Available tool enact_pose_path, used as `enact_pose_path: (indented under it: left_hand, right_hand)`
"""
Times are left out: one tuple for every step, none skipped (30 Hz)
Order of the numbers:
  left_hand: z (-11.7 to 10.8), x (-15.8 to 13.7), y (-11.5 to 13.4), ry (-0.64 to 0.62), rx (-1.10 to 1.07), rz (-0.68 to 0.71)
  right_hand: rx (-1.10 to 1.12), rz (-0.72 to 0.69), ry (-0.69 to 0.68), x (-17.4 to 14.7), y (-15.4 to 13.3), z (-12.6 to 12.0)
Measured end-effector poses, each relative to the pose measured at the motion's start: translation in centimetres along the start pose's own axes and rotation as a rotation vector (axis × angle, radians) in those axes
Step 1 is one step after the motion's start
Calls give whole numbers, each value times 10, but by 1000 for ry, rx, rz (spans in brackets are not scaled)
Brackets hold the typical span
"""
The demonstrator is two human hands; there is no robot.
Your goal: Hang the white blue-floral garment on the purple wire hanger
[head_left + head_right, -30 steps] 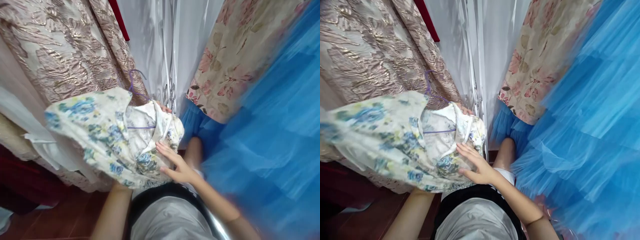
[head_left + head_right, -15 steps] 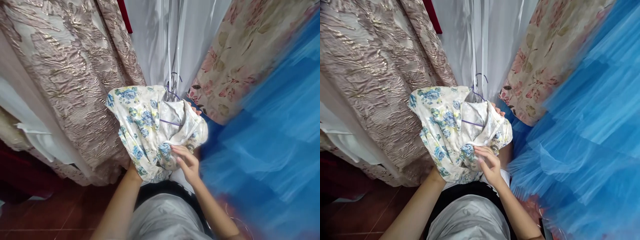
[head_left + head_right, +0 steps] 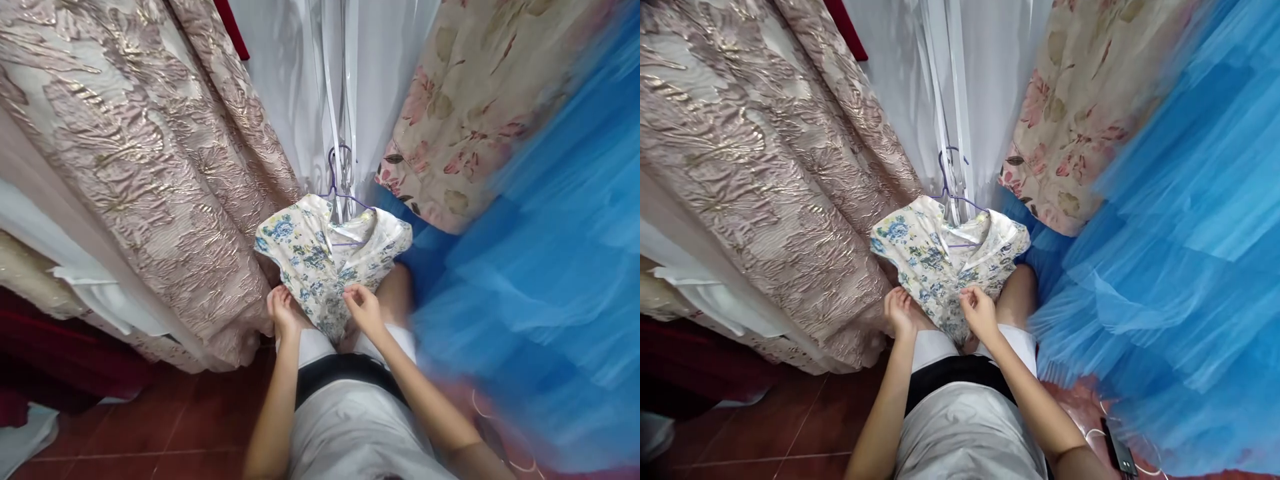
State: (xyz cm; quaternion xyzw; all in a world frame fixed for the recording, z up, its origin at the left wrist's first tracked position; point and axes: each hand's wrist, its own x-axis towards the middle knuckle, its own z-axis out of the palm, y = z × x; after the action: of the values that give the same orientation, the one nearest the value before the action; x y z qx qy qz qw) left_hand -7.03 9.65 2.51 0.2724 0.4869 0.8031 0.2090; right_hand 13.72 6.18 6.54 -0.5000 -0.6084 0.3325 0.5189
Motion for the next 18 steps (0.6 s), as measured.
enact_pose_path:
  left_hand:
    - [-5, -5, -1, 39, 16, 18]
    - [-7, -11, -1, 45, 42, 43]
    - [-6, -17, 0, 9, 75, 68]
    - [-3, -24, 1, -62, 109, 87]
    - [3, -29, 2, -154, 140, 99]
    - [10, -34, 3, -252, 164, 105]
    - [19, -37, 4, -334, 179, 105]
    - [28, -38, 3, -402, 194, 106]
    - [36, -38, 2, -460, 212, 108]
    - [45, -37, 0, -513, 238, 109]
    - [52, -35, -3, -565, 278, 107]
    - [59, -33, -7, -613, 328, 105]
    - [65, -31, -10, -654, 377, 104]
    - [70, -29, -14, -686, 419, 106]
    - [75, -27, -17, -706, 448, 109]
    - [79, -27, -20, -718, 464, 113]
    - [82, -26, -23, -721, 468, 119]
    - [85, -26, -24, -718, 468, 125]
  right_hand:
    - [-74, 35, -9, 8, 6, 6]
    - [-153, 66, -16, 17, 11, 13]
    - [-231, 94, -14, 27, 14, 20]
    - [-301, 115, -1, 36, 17, 27]
    - [-357, 130, 18, 45, 18, 33]
    - [-402, 139, 41, 53, 19, 39]
    - [-434, 146, 63, 60, 20, 45]
    - [-454, 149, 83, 65, 20, 49]
    - [-462, 150, 98, 69, 21, 52]
    - [-453, 144, 104, 71, 22, 54]
    - [-433, 135, 107, 73, 24, 54]
    - [-406, 125, 108, 73, 27, 52]
    - [-379, 114, 108, 73, 30, 50]
    - [-355, 105, 108, 72, 33, 46]
    - [-337, 99, 109, 71, 36, 41]
    - [-325, 96, 110, 70, 38, 36]
    - [-315, 94, 108, 68, 41, 32]
    - [-301, 91, 104, 67, 44, 27]
